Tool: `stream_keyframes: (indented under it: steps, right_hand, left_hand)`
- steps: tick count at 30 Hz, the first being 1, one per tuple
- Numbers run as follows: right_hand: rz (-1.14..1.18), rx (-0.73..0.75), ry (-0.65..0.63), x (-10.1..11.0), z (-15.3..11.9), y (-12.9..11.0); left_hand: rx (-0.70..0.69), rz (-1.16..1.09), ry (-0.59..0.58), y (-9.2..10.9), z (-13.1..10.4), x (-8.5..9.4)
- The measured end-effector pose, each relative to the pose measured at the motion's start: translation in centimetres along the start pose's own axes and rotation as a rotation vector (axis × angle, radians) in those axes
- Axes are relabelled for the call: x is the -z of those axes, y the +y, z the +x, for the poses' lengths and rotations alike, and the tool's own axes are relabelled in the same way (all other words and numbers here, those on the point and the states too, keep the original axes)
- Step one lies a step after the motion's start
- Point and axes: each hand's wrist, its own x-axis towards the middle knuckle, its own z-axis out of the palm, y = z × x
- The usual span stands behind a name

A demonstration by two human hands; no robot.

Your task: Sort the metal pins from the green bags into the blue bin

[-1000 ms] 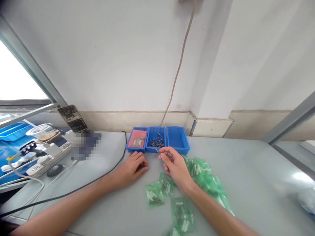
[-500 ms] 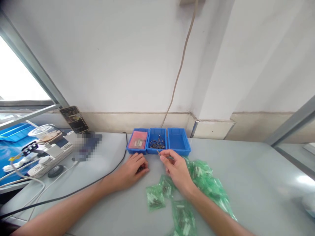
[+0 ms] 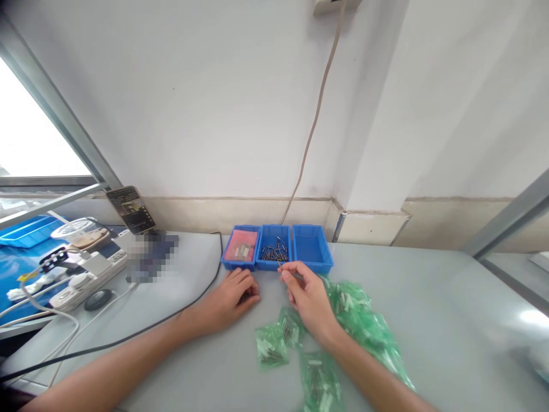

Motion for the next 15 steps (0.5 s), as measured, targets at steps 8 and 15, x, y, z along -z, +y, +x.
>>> stream_keyframes:
  steps: [8, 15]
  right_hand:
    - [-0.098, 0.092, 0.016, 0.15, 0.03, 0.32]
    - [-0.114, 0.101, 0.018, 0.31, 0.23, 0.87]
  left_hand:
    - [0.003, 0.006, 0.002, 0.00, -0.01, 0.02]
    - [0.011, -0.011, -0.008, 0.13, 0.01, 0.13]
